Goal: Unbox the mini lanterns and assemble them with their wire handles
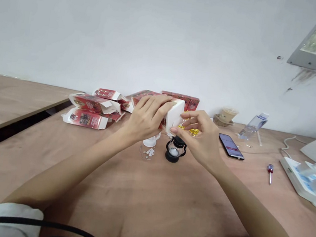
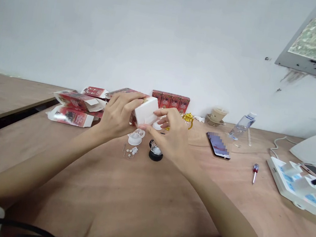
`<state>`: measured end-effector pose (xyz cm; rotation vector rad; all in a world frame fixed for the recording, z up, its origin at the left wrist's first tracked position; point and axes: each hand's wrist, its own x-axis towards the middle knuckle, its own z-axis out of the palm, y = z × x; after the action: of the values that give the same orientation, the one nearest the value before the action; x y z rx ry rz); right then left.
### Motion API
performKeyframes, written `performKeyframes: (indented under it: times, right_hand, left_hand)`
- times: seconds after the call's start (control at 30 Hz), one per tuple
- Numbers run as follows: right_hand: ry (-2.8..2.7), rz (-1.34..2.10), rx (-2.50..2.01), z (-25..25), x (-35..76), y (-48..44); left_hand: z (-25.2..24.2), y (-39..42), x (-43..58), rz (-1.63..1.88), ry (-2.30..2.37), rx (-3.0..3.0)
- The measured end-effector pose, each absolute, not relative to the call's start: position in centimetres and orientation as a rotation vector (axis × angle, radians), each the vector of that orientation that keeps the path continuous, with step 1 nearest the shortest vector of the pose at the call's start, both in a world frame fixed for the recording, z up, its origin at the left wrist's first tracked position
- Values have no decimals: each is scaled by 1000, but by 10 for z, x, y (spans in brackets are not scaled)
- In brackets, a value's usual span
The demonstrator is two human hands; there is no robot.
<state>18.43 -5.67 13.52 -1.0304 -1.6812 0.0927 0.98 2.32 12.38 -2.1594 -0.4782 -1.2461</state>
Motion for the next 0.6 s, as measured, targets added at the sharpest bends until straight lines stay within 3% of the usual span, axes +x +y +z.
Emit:
performKeyframes:
  times: [0.23, 0.6]
  right_hand:
    - [-1642, 279, -1038, 129, 185, -52]
    - [-1770, -14, -1058, 128, 184, -59]
  left_hand:
    - [122, 18, 13, -1178, -508, -2176]
    - [130, 18, 8, -1223, -590, -2257]
